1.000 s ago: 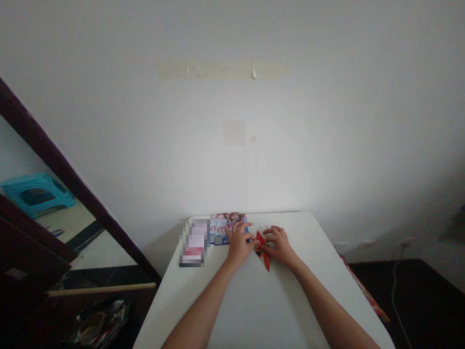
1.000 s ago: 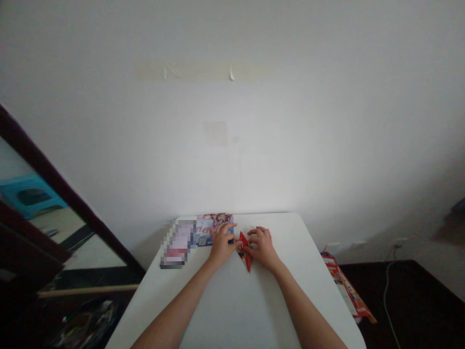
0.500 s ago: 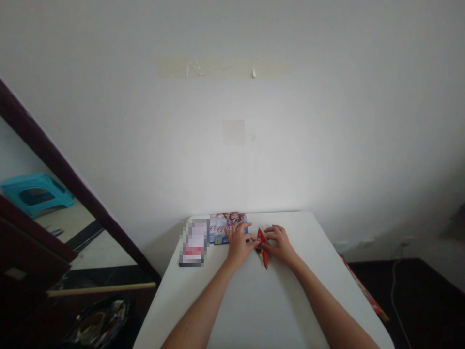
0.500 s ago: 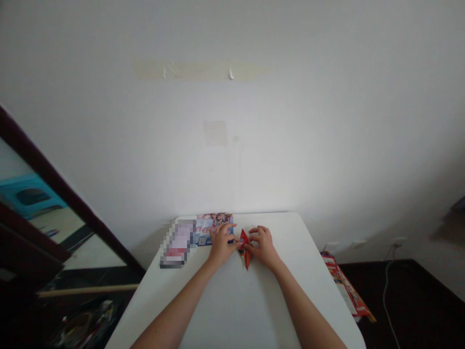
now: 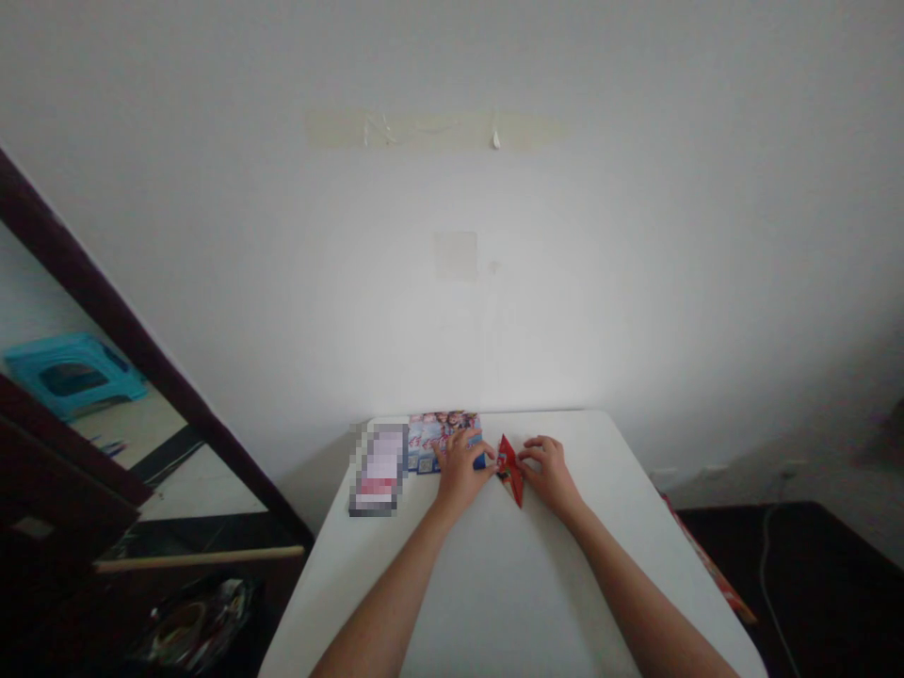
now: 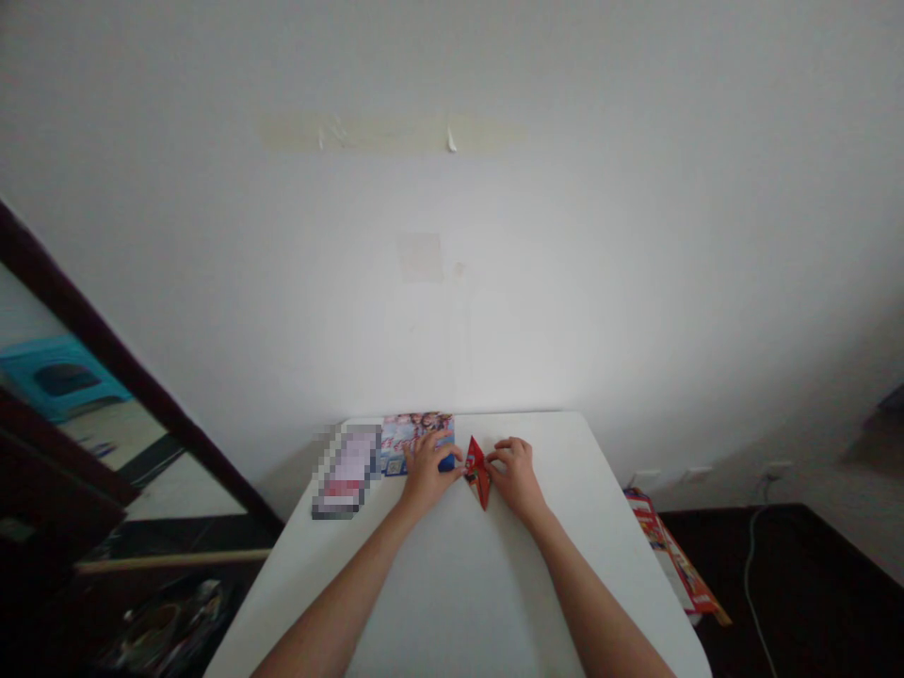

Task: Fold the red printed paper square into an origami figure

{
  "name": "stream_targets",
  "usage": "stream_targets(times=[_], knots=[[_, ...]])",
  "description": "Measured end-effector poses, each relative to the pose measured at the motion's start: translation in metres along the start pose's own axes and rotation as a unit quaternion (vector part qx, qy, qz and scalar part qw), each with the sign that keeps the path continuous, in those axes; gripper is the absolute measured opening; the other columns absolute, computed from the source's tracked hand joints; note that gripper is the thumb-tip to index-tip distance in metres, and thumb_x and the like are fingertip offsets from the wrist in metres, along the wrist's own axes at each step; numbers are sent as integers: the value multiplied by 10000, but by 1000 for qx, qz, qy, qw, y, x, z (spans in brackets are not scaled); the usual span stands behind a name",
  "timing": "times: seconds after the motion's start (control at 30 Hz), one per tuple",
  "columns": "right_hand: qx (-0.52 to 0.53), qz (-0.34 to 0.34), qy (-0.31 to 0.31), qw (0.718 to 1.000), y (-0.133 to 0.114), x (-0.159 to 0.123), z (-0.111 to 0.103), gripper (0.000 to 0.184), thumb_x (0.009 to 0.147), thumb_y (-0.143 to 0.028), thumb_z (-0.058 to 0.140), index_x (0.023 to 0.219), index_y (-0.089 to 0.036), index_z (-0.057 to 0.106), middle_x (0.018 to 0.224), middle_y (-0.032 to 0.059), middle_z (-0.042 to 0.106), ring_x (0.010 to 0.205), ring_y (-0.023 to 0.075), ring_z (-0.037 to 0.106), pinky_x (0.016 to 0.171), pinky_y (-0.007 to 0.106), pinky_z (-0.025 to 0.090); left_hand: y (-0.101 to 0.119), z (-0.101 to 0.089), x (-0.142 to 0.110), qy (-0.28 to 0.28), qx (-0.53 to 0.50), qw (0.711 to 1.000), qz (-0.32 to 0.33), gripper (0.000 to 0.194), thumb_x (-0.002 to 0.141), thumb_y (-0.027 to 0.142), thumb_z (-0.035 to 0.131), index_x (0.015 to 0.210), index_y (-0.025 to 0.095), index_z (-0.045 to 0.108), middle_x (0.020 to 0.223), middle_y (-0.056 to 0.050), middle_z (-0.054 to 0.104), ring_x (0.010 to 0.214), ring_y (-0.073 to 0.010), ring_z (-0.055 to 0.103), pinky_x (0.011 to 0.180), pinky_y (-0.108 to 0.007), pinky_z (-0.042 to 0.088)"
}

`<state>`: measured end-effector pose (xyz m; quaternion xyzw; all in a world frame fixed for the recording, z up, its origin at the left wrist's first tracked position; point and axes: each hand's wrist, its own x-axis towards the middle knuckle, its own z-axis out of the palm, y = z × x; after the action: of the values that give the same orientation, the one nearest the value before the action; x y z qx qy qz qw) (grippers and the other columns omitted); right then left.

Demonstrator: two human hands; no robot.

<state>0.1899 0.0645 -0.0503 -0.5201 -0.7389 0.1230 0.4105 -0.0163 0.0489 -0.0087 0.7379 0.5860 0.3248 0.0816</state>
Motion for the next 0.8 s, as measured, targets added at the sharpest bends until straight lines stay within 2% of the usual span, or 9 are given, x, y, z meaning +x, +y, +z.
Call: stream_targets(times=[0.2,0.43,0.8], knots=[[-16,-8,7,1000,-5,-1,0,178,838,-302,653,996,-227,688,1062,98,612,1120,281,486,992,472,435,-3,1,-3,-25,11,999,25,172,736,310,796,881,398,761,1377,20,552,1371,-338,360,1098,-770,-8],[-32,-13,-26,999,-13,-2,-4,80,829,-226,656,883,-245,712,1072,96,588,1125,285,486,994,467,433,0,-2,-3,-50,16,999,1,84,744,349,789,824,367,772,1390,19,549,1367,-339,354,1089,-776,-11],[-42,-33,-57,997,-10,0,-15,113,832,-307,680,923,-281,742,1117,84,595,1152,278,495,993,460,442,3,-6,-4,-67,35,997,-10,79,774,404,756,845,373,772,1428,39,534,1390,-354,323,1089,-779,-35]])
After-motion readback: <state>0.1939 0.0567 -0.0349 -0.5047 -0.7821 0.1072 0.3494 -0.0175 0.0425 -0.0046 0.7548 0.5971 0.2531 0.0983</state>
